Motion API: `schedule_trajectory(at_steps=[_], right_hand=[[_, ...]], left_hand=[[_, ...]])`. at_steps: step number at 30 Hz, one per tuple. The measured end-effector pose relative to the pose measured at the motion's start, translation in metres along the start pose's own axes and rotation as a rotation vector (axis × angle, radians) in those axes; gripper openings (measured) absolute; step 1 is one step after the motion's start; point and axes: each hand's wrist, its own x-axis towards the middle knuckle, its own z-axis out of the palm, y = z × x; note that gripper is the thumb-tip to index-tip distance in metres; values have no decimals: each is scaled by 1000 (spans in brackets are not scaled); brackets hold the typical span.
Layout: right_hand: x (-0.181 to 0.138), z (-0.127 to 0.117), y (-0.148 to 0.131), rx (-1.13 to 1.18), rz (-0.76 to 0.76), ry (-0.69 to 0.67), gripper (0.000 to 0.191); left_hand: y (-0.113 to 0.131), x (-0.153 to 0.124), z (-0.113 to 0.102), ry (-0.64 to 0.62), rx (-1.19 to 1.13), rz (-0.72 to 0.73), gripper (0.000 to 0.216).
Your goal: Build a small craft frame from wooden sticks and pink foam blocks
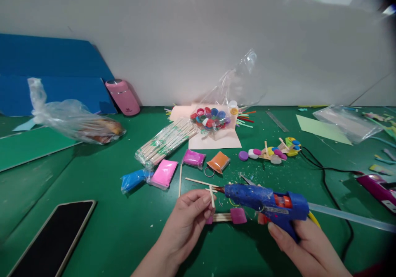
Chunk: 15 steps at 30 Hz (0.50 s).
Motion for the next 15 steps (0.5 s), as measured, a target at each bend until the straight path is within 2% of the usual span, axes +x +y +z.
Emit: schedule_trajectory(at_steps=[11, 15], right_hand=[[2, 1, -5, 0, -22, 17, 32], [0, 0, -1, -41, -77, 78, 27]], left_hand=[[-2, 0, -2, -17, 20, 10, 11], [-3, 0, -3, 4, 20, 12, 10]])
